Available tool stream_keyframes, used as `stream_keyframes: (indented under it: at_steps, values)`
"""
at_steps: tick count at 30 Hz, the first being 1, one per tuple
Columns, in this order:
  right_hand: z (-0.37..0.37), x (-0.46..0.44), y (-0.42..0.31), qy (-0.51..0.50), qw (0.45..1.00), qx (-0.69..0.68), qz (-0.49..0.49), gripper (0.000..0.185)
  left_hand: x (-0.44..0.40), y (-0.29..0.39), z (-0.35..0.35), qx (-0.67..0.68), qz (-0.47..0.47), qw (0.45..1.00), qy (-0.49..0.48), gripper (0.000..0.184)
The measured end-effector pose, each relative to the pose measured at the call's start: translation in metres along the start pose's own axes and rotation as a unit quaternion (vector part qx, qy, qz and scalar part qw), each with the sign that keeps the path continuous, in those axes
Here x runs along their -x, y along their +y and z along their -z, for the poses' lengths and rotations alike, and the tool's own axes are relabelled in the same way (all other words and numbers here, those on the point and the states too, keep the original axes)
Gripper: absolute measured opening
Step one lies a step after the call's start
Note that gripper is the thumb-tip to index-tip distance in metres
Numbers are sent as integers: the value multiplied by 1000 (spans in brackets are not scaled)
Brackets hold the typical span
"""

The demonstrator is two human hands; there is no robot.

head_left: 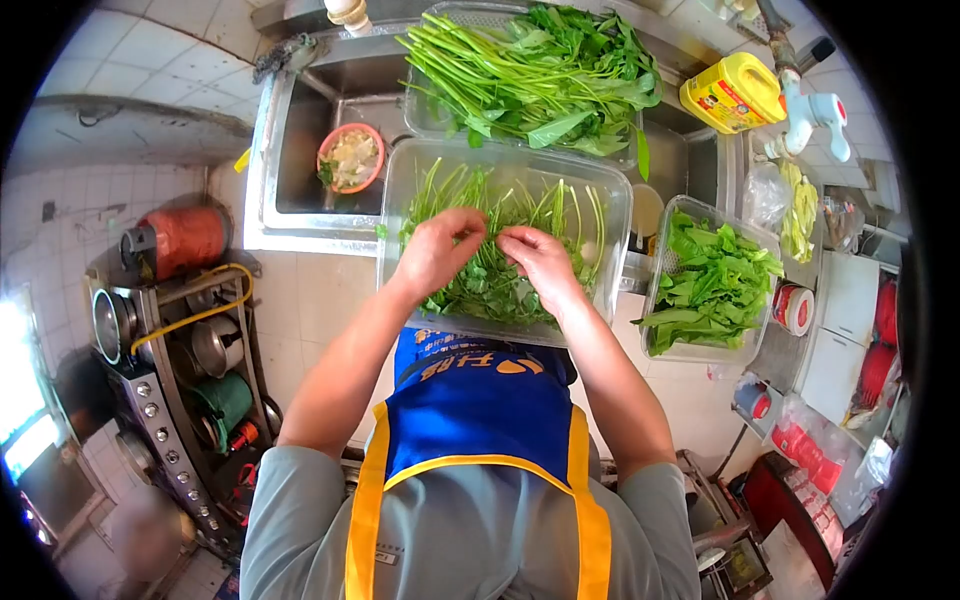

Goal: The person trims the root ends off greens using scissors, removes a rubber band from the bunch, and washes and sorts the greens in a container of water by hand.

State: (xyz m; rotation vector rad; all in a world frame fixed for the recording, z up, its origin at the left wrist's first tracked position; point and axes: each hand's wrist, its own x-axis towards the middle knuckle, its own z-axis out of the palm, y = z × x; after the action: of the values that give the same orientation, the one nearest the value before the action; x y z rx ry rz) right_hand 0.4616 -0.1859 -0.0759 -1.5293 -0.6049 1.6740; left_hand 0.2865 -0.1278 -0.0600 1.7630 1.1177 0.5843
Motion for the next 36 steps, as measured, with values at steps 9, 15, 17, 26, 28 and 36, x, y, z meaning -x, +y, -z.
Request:
stream_keyframes:
  at_steps: [9, 15, 17, 26, 28, 36]
  values:
    - [-17, 11, -5, -148, 987, -56, -12, 26, 29, 2, 35, -86, -61, 987, 118, 14]
    - [21, 1, -5, 1, 993, 52, 102, 30, 11, -29, 130, -433, 22, 884, 178, 54]
    - [35, 4, -7, 52, 989, 81, 115, 29, 14, -41, 132, -412, -8, 896, 164, 47]
    - [89, 17, -17, 140, 980, -28, 140, 26, 33, -58, 86, -107, 195, 971, 88, 25]
    - [95, 21, -18, 148, 978, -36, 141, 26, 31, -71, 94, -91, 209, 971, 72, 22]
    - [93, 31, -11, 162, 922, 294, 195, 35, 14, -53, 101, -372, -54, 908, 183, 48]
